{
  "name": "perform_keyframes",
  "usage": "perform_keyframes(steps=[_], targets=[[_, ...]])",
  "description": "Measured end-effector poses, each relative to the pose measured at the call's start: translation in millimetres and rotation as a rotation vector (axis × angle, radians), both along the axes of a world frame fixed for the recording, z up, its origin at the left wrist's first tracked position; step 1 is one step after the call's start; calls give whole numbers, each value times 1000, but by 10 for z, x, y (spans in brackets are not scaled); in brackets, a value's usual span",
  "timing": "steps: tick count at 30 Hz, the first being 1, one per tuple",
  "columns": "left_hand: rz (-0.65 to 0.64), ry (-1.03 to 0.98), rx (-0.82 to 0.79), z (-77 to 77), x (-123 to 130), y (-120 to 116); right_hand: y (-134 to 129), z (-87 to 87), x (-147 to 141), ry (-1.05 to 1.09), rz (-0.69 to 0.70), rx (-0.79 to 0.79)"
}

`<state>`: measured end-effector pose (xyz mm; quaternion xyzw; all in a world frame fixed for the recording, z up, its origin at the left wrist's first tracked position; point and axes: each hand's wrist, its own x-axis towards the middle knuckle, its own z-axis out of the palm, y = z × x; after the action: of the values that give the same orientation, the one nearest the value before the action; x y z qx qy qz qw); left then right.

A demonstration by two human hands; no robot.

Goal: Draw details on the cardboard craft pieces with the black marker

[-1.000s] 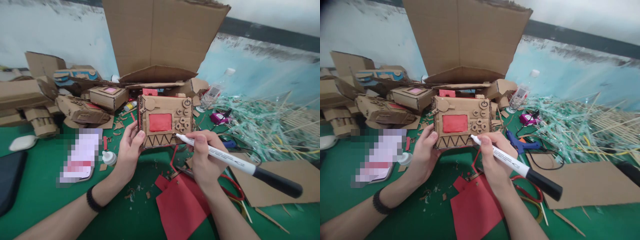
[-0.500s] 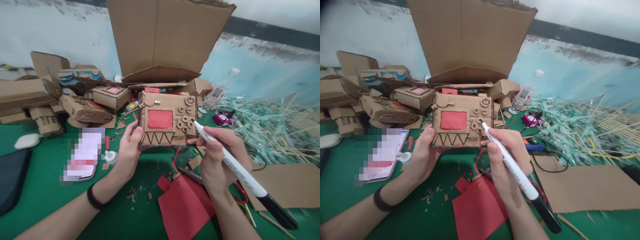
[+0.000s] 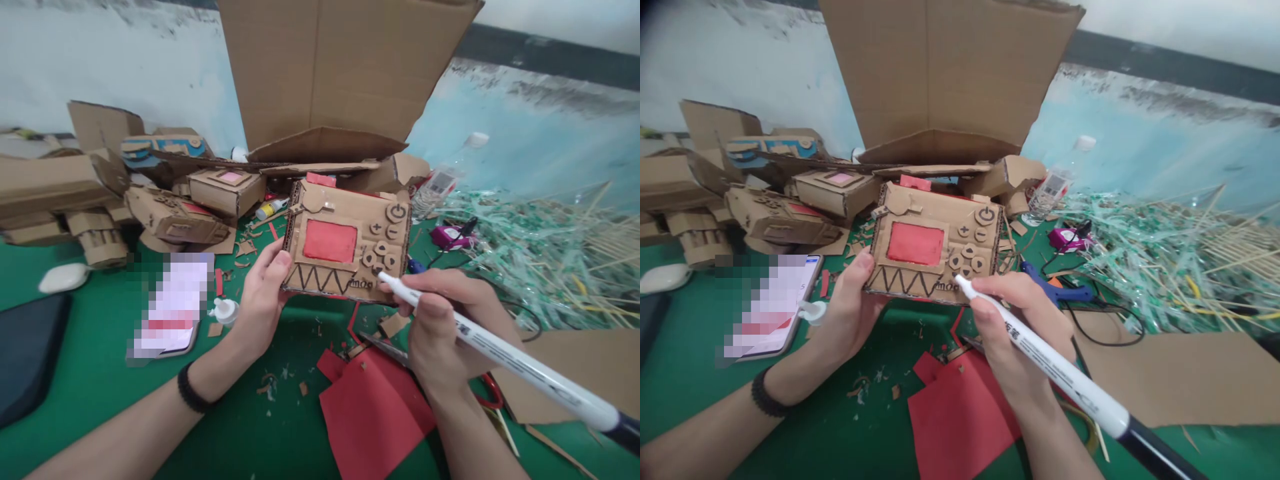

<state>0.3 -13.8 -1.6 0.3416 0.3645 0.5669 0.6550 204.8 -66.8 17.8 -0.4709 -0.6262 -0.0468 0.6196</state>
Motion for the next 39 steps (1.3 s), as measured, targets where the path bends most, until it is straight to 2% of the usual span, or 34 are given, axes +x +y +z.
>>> perform_keyframes(steps=[3,11,39], targets=[[-2,5,8,-4,0,-3,43,-43,-15,-7,16,91],[-9,26,26,12,15,-26,21,-29,-57,-101,-66,20],[21,27,19,20,30,-28,52,-18,-59,-145,-94,22]])
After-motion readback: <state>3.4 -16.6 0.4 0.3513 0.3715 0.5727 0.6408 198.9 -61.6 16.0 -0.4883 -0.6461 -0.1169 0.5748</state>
